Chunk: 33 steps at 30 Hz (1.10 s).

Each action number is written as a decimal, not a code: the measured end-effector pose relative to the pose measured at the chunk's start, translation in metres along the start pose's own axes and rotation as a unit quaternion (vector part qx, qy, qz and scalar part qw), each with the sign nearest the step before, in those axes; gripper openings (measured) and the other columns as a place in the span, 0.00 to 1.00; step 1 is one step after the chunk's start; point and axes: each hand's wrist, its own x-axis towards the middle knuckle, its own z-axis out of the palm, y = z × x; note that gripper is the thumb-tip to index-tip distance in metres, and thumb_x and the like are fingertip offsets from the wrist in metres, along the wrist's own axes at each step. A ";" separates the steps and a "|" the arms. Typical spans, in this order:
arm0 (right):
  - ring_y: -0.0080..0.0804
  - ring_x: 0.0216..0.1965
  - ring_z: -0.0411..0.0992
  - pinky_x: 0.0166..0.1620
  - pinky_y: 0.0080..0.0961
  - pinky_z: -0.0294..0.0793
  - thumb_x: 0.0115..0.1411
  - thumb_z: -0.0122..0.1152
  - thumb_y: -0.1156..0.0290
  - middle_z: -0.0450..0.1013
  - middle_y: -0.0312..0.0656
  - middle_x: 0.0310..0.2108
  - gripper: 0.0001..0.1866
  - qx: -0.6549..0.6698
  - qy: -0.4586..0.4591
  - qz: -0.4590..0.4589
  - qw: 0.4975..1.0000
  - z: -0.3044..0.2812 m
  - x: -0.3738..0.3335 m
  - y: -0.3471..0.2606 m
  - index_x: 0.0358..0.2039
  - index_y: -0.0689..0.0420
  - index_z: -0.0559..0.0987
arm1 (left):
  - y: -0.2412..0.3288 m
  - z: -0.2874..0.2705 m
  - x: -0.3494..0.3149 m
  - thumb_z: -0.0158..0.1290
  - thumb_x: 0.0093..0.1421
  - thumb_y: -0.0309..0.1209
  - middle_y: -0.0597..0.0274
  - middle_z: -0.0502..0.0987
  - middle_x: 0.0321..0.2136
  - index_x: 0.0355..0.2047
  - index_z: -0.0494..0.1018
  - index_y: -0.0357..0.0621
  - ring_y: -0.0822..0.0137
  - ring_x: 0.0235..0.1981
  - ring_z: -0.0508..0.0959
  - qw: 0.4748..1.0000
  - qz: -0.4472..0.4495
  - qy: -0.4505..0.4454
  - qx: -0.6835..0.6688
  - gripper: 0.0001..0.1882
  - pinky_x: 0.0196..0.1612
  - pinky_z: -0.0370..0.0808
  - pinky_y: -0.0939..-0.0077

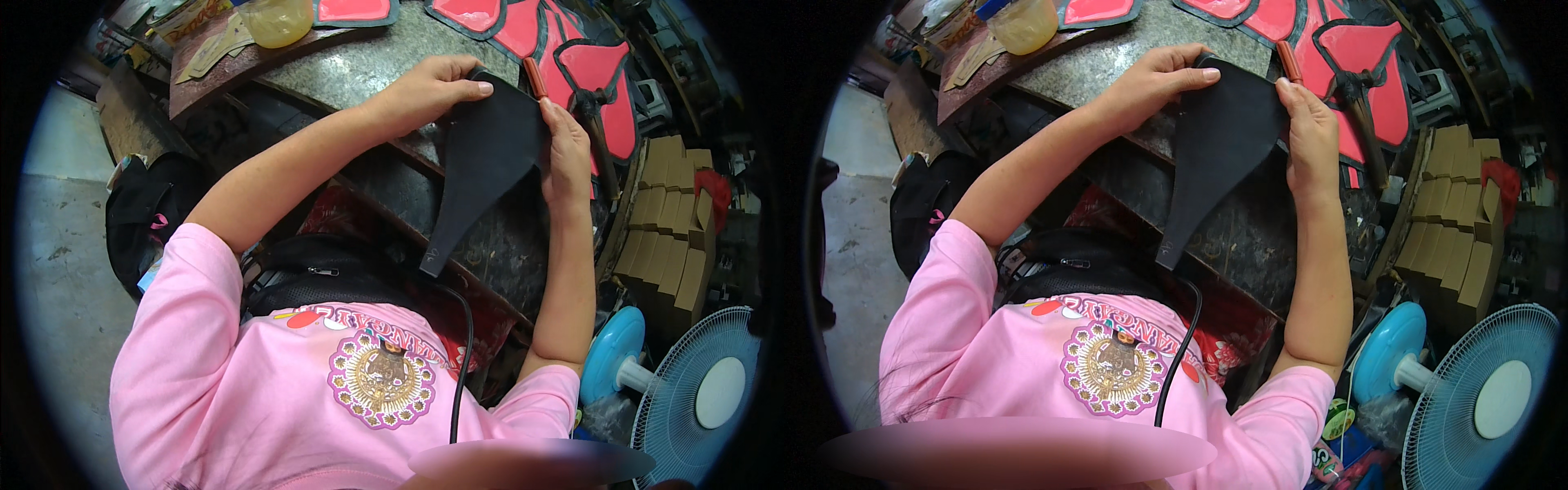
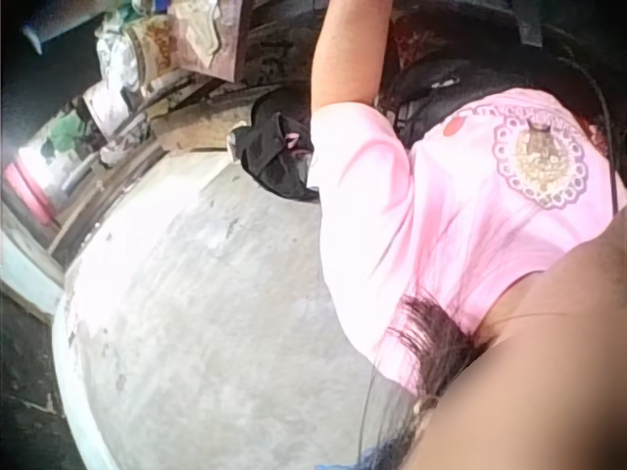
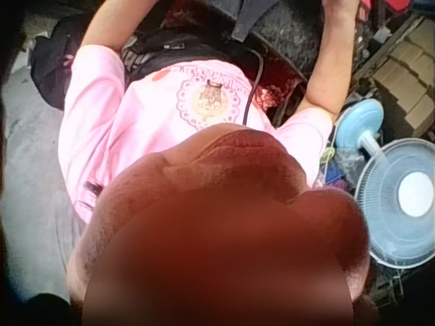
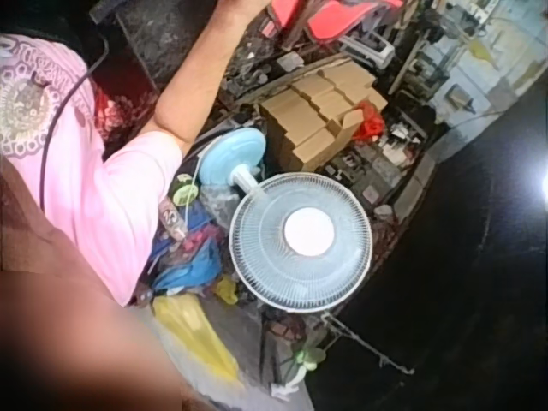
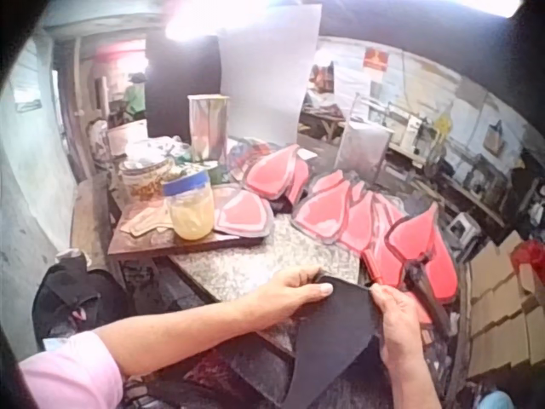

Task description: The person trims the edges of pink and black shoe insoles using a red-handled knife. They repeatedly flip the insoles, align the blade along the perimeter, and scrape away excess material. Finished insoles are set aside on the workbench.

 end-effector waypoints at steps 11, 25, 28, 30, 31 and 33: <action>0.17 0.26 0.73 0.32 0.17 0.71 0.69 0.56 0.55 0.76 0.32 0.27 0.18 -0.042 -0.025 0.022 0.999 0.000 0.001 -0.005 0.36 0.58 0.81 | -0.004 -0.002 0.002 0.52 0.68 0.36 0.74 0.76 0.31 0.42 0.72 0.43 0.86 0.29 0.73 0.999 0.019 0.017 -0.029 0.10 0.31 0.69 0.89; 0.17 0.33 0.73 0.34 0.15 0.74 0.60 0.55 0.78 0.75 0.34 0.39 0.27 -0.073 -0.047 0.057 0.995 0.000 0.001 -0.001 0.61 0.62 0.67 | -0.009 -0.008 0.006 0.46 0.57 0.19 0.66 0.77 0.32 0.45 0.70 0.37 0.79 0.33 0.76 0.999 0.003 0.036 -0.006 0.15 0.35 0.74 0.83; 0.21 0.38 0.76 0.41 0.18 0.78 0.60 0.53 0.80 0.75 0.39 0.44 0.29 0.034 -0.056 0.013 0.998 -0.001 0.005 -0.001 0.63 0.61 0.64 | -0.011 -0.007 0.007 0.43 0.55 0.19 0.65 0.77 0.37 0.54 0.68 0.38 0.78 0.38 0.77 0.999 0.014 0.006 -0.039 0.24 0.40 0.75 0.82; 0.25 0.44 0.76 0.47 0.21 0.79 0.60 0.51 0.81 0.74 0.43 0.49 0.28 0.039 -0.063 0.024 0.997 -0.004 0.007 -0.004 0.62 0.61 0.65 | -0.012 -0.005 0.008 0.43 0.56 0.19 0.63 0.77 0.39 0.56 0.67 0.37 0.76 0.40 0.78 0.993 0.047 -0.024 -0.104 0.25 0.43 0.77 0.81; 0.25 0.44 0.76 0.48 0.22 0.79 0.60 0.51 0.82 0.74 0.43 0.49 0.28 0.047 -0.074 0.031 0.996 -0.006 0.008 -0.006 0.62 0.61 0.65 | -0.012 -0.006 0.009 0.43 0.57 0.19 0.60 0.77 0.43 0.57 0.66 0.38 0.72 0.44 0.79 0.994 0.044 -0.031 -0.100 0.25 0.48 0.78 0.77; 0.25 0.45 0.76 0.48 0.22 0.78 0.60 0.51 0.81 0.74 0.43 0.48 0.27 0.063 -0.095 0.049 0.992 -0.008 0.008 -0.008 0.62 0.61 0.65 | -0.012 -0.003 0.008 0.42 0.57 0.16 0.58 0.76 0.47 0.58 0.66 0.40 0.71 0.45 0.78 0.996 0.030 0.015 -0.084 0.26 0.50 0.78 0.74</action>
